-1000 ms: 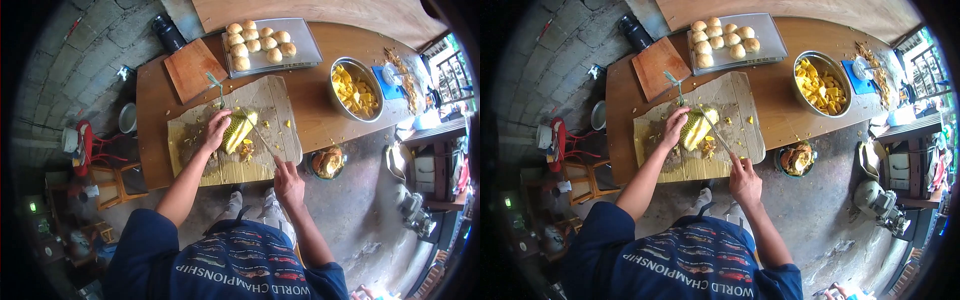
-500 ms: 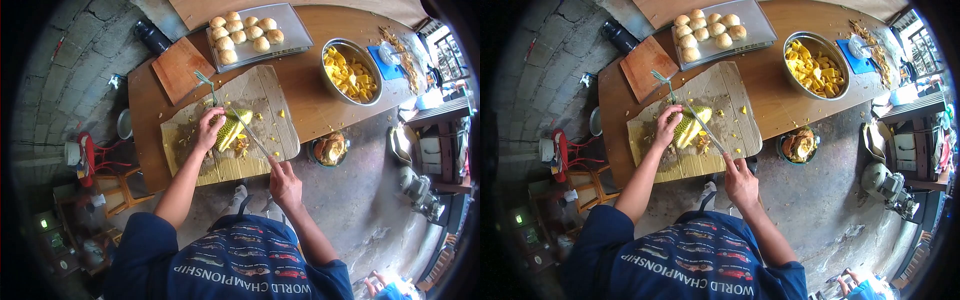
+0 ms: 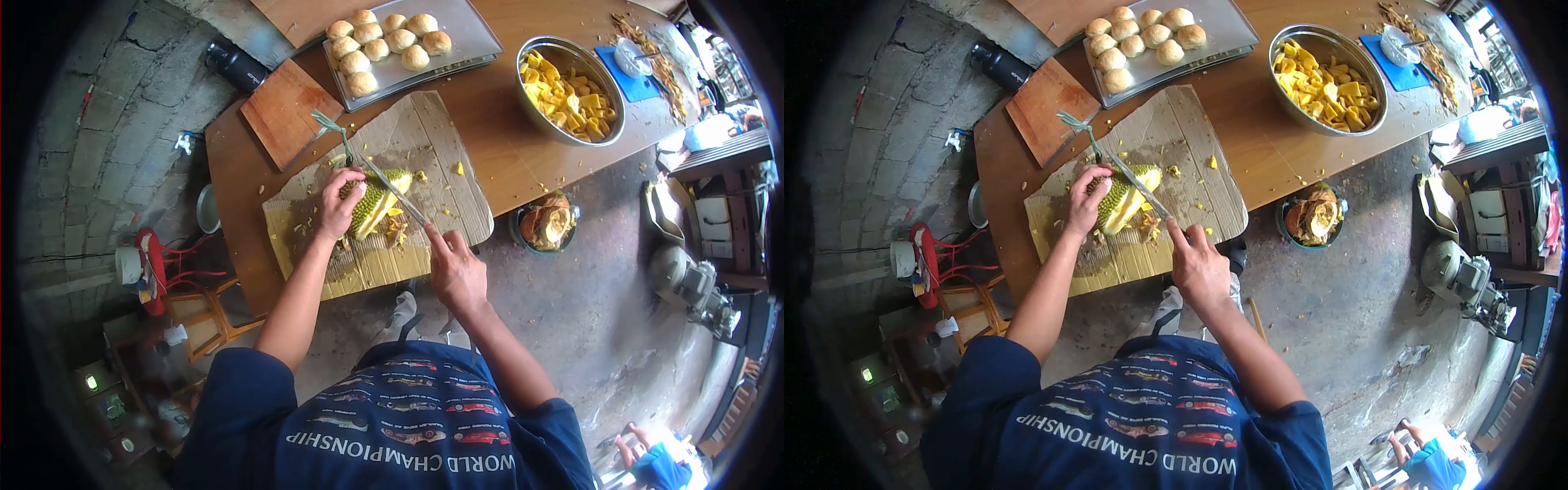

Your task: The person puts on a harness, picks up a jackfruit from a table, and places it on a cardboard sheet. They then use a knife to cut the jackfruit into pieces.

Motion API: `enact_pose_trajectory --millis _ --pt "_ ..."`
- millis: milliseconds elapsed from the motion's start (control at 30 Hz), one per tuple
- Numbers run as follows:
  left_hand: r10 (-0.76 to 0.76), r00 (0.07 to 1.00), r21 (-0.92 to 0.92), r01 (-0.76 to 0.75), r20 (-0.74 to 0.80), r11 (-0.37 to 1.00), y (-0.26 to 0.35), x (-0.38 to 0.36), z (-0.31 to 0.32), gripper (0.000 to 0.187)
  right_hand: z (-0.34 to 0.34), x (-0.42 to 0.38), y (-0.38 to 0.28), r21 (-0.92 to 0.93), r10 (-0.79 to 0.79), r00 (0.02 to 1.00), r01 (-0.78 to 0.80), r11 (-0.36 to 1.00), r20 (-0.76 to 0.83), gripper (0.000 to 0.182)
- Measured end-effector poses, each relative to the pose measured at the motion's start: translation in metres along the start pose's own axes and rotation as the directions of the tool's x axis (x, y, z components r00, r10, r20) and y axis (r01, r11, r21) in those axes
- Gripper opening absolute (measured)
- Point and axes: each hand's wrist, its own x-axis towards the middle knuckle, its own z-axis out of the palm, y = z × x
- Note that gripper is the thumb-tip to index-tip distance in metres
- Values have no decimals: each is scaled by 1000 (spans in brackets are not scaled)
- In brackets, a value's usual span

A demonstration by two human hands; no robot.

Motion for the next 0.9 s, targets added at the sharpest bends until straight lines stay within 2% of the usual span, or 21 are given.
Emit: enact_pose_trajectory --millis 133,233,467,533,633,733,900 --pt "-5 1000 -16 5 -17 1000 1 1 -1 17 -2 9 -5 -49 2 999 0 999 36 55" --pt "46 999 38 -46 12 998 1 1 -3 17 -1 19 -10 -87 19 998 -14 996 67 56" --pt "25 999 20 -26 30 999 0 3 -6 17 -1 26 -6 -119 -40 999 43 992 31 57" --pt "34 999 27 -35 27 999 -2 5 -5 18 -12 18 -7 -101 13 996 -3 995 90 56" --pt "43 997 -5 -43 66 999 -1 6 -4 19 -16 1 3 -81 9 999 -5 997 45 47" --pt "78 993 30 -81 84 996 4 5 -1 21 -13 3 7 -70 -17 999 21 997 48 52" --pt "103 987 43 -109 122 993 8 2 0 22 6 37 0 -51 -4 998 8 999 65 51"
